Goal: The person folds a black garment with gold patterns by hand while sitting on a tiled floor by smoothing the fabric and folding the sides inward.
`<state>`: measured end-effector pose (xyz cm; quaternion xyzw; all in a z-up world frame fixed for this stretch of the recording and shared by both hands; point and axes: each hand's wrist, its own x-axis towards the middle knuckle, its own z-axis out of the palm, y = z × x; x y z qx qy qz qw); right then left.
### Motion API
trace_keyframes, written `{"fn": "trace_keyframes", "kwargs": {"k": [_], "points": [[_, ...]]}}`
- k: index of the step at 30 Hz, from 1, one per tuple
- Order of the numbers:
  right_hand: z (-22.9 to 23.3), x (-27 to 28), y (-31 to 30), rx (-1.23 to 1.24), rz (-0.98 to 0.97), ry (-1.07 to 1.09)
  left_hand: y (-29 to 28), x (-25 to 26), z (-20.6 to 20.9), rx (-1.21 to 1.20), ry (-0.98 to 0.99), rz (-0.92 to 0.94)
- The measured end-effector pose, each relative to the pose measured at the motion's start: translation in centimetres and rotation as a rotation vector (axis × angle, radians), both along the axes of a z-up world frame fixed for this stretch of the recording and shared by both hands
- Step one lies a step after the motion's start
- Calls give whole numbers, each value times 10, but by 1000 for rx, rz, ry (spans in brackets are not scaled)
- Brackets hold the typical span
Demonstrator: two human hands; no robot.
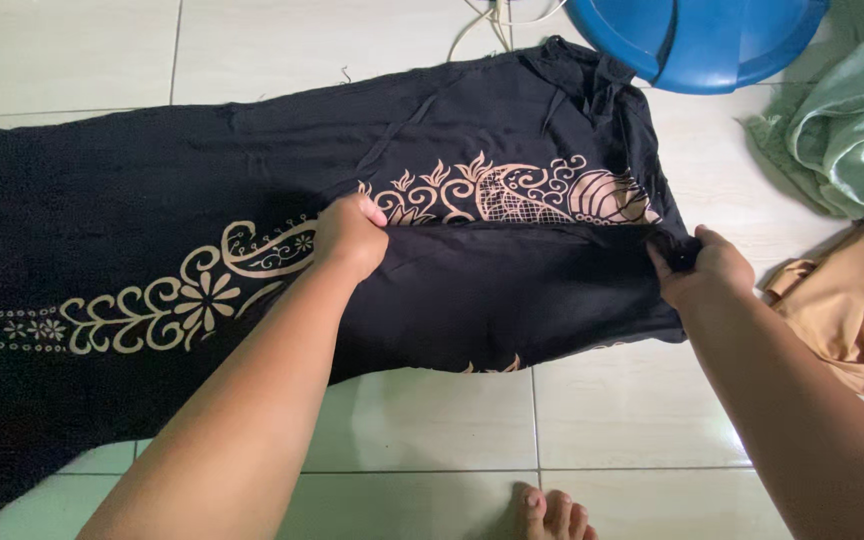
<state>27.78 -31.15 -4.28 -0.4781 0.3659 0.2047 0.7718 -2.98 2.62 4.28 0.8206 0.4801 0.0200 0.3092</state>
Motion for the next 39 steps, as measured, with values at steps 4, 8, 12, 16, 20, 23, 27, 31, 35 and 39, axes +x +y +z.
{"fn": "trace_keyframes", "kwargs": {"k": [4,8,12,16,20,23,27,31,35,39], "points": [[-7,16,6,9,-52,-59,9,12,-11,87,-61,37],[22,4,27,-136,-25,-150,10,20,-12,116,-88,32],[40,-43,54,-691,215,-612,-14,16,-26,300,-224,-174],[36,-100,69,-965,723,-1366,-70,6,-47,482,-169,-370],[18,-122,75,-1386,1419,-1486,-99,-18,-57,420,-136,-463],[8,-115,64,-1361,1467,-1371,-87,-29,-58,345,-27,-472],[0,-108,62,-1463,1371,-1350,-64,-38,-53,182,205,-474],[19,-115,77,-1388,1294,-1546,-50,-59,-29,170,314,-507],[66,-125,118,-1211,1446,-1805,-25,-85,17,76,477,-622],[144,-143,175,-762,1947,-1694,10,-108,85,51,599,-686]]}}
